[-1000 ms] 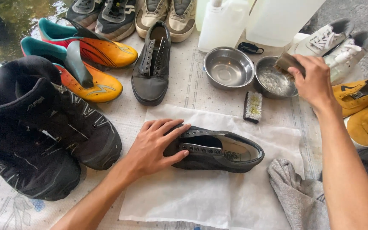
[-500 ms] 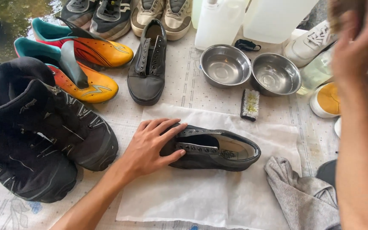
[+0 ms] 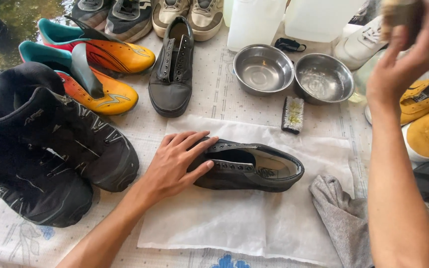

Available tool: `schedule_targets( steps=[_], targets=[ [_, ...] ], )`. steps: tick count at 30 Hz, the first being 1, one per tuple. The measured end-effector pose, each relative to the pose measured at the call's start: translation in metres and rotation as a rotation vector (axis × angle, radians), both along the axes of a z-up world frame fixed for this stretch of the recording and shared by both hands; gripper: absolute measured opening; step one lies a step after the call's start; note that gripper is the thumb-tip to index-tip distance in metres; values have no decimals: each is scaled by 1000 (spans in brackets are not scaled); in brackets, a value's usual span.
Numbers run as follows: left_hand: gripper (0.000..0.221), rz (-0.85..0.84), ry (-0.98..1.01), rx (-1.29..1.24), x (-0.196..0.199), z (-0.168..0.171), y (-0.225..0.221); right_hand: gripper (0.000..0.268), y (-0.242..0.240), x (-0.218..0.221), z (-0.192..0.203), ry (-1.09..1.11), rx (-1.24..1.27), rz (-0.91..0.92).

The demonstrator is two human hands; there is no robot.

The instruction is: The person is cleaning a black shoe by first wiping it with a cloth and then scrubbing it with a brush.

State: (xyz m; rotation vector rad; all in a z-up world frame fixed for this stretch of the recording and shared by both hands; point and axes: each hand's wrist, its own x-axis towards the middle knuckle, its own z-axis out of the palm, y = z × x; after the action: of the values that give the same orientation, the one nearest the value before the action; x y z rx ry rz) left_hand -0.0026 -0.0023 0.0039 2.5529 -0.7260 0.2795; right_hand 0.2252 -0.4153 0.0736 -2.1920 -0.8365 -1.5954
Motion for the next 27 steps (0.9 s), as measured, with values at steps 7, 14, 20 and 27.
schedule_targets(
  steps=[7,14,20,27],
  targets=[
    [50,-4,-25,-10,-2,-4,1,32,-25,10,-43,559,-190,-98],
    [51,1,-24,-28,-2,-5,0,42,8,-10,7,-20,58,33],
    [52,31,-35,-54,-4,-8,-2,33,-11,16,-54,560,-117,-97],
    [51,58,-35,-53,-1,-8,-4,37,10,4,-15,16,52,-20]
  ],
)
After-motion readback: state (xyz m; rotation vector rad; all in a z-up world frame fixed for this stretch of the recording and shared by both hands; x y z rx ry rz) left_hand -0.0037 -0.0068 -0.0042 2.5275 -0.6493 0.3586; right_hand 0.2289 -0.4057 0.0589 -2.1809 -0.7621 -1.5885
